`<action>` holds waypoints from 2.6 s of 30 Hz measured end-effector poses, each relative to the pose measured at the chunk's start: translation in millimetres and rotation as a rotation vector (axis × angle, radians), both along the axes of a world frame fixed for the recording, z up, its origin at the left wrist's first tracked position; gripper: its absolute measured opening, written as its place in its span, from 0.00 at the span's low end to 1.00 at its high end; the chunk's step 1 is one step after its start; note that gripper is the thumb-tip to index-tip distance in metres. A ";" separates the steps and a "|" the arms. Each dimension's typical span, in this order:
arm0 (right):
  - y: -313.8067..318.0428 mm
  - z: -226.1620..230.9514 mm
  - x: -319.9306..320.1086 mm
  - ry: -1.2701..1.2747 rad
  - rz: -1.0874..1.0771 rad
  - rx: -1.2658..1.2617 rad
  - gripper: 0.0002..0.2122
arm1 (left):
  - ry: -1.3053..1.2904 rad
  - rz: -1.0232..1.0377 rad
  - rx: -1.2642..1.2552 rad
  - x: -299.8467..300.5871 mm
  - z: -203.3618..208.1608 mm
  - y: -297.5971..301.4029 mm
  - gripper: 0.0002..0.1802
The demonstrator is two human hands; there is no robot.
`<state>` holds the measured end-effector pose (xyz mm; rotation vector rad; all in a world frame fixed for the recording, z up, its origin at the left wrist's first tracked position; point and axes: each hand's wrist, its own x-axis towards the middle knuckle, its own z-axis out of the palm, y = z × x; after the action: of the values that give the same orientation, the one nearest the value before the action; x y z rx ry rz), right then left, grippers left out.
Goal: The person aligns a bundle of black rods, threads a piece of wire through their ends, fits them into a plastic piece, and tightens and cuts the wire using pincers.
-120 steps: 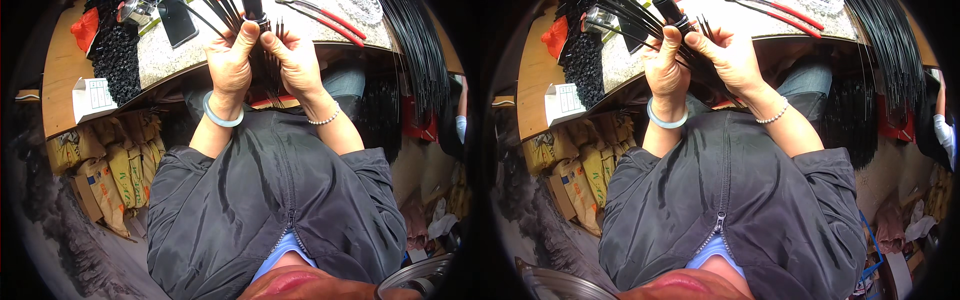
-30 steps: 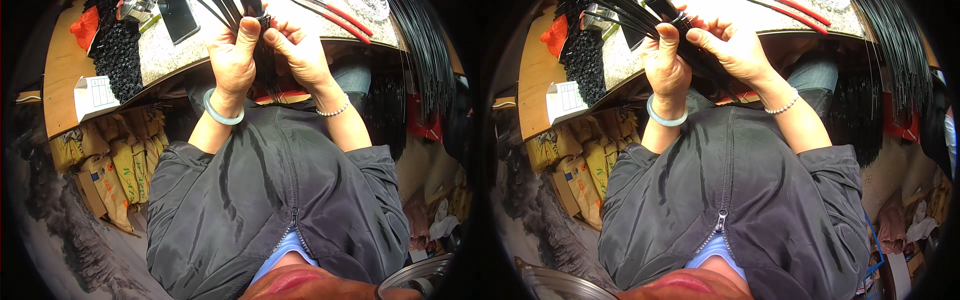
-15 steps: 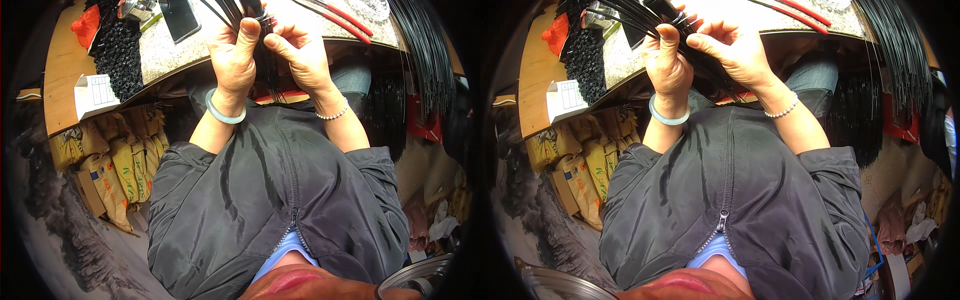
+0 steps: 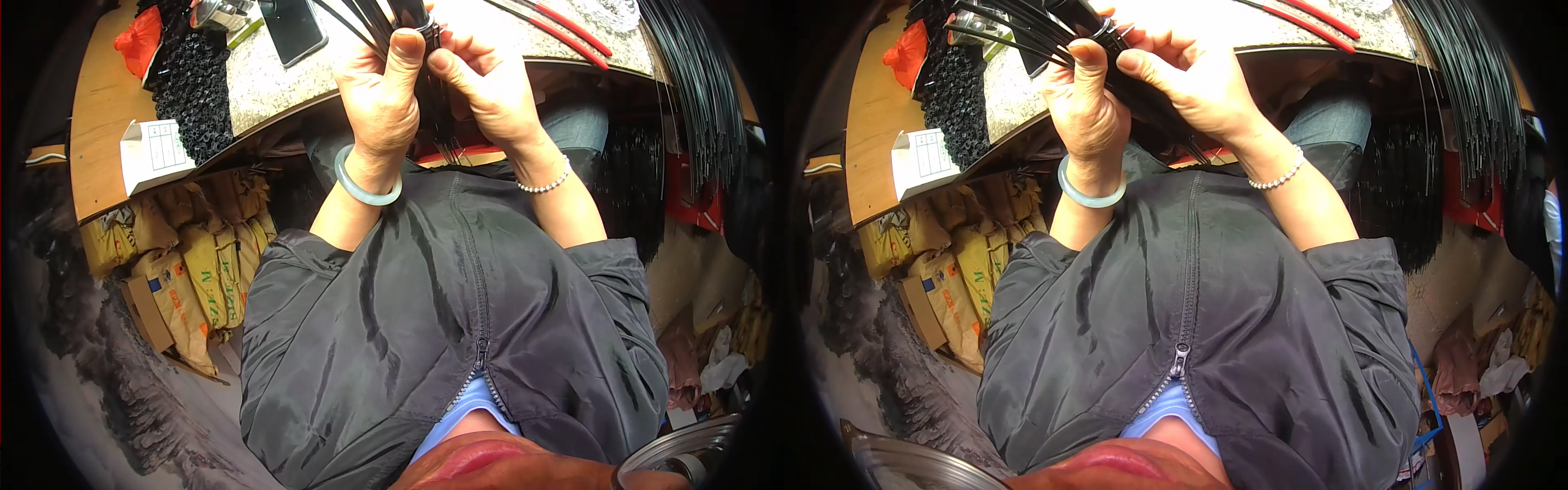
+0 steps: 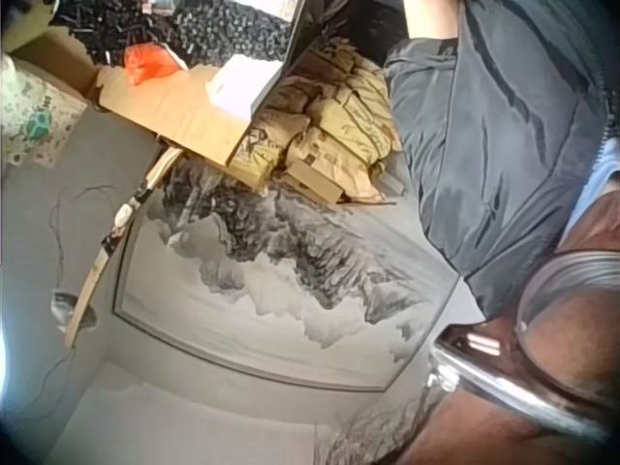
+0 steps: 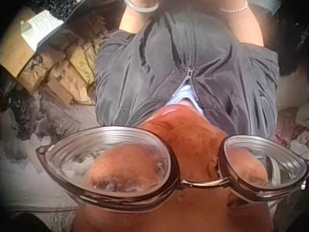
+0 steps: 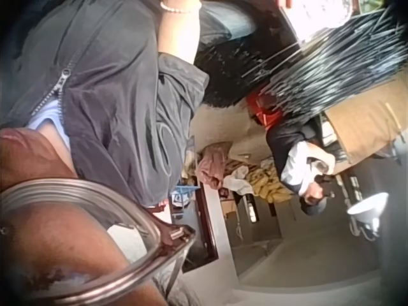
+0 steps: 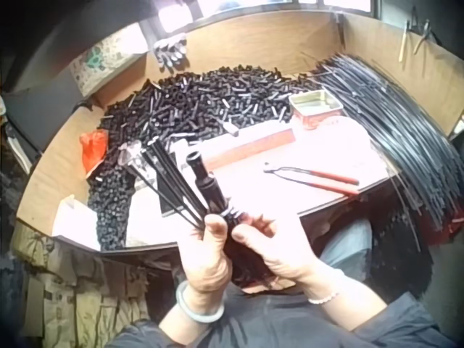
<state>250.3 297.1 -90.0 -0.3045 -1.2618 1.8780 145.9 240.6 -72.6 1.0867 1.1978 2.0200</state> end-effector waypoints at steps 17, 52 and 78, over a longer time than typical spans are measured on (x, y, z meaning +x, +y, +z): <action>3.2 -12.3 2.2 0.018 0.072 -0.169 0.08 | -0.029 -0.160 0.125 -5.8 -14.0 3.9 0.24; 20.7 -19.0 8.5 0.014 0.259 -0.188 0.07 | 0.420 0.037 -0.084 -8.0 -2.1 -5.8 0.26; -5.6 -18.5 17.6 -0.407 -0.220 0.708 0.40 | 0.079 -0.219 -0.033 -2.0 37.6 -4.3 0.10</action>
<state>267.8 291.5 -108.6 -0.4271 -1.9831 1.1145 143.8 236.3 -35.0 1.2341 1.0955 1.8003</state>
